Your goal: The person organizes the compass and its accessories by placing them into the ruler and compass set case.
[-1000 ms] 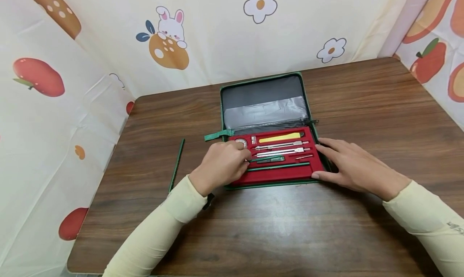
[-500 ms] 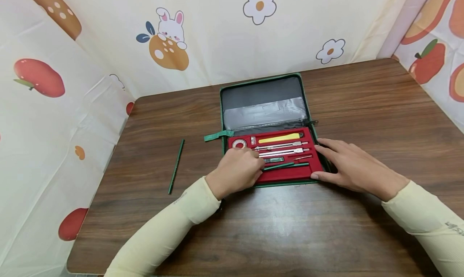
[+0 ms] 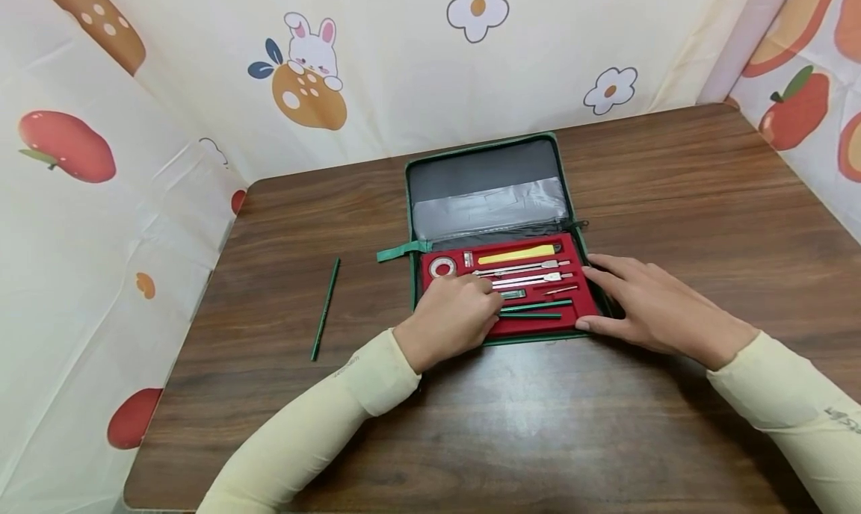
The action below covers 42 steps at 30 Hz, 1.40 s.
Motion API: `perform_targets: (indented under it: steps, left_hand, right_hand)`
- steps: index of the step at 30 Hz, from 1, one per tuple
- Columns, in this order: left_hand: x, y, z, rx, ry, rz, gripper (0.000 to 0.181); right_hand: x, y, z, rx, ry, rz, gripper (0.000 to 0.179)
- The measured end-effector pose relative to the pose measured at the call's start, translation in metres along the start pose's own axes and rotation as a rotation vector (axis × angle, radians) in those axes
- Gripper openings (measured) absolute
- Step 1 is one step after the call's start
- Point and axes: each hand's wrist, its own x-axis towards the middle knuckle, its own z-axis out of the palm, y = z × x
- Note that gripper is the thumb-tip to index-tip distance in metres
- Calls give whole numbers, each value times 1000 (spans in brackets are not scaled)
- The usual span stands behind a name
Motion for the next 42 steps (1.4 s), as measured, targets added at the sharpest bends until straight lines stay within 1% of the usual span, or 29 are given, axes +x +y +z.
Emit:
perform_targets:
  steps: [7,13,17,21,25,29,32,34,38,40,42]
  left_hand:
    - [6,5,-1,15,-32,-30,22]
    - [11,9,-1,46,-40,-28,25]
    - [14,11,1,69,-41,-39,27]
    - [14,11,2,74,-34,-43,28]
    - [9,6,2,46,-22,-50,27]
    - [-1,-7,-2,20,23,-88,21]
    - [-14,-21,-7,21,66,-137,18]
    - [-27,-34,-10,18,87,-181,17]
    - [-58,-61,-13,2,117,-287,12]
    - [-73,-73,-12,-6,121,-335,12]
    - [-87,-82,-11,0,117,-368,16]
  right_hand:
    - [1,0,0,6,-3,4,95]
    - [1,-1,0,8,-4,14,96]
    - [1,-1,0,5,-4,22,98]
    - [1,-2,0,-2,-4,32,99]
    - [2,-2,-1,-4,-8,35,100]
    - [1,-2,-2,-5,-13,23,99]
    - [1,-2,-2,-2,-6,16,97]
    - [1,-3,-2,2,-1,14,97]
    - [1,-3,-2,1,-2,11,97]
    - [1,-4,-2,0,-10,18,98]
    - [0,-4,-1,-2,-20,26,99]
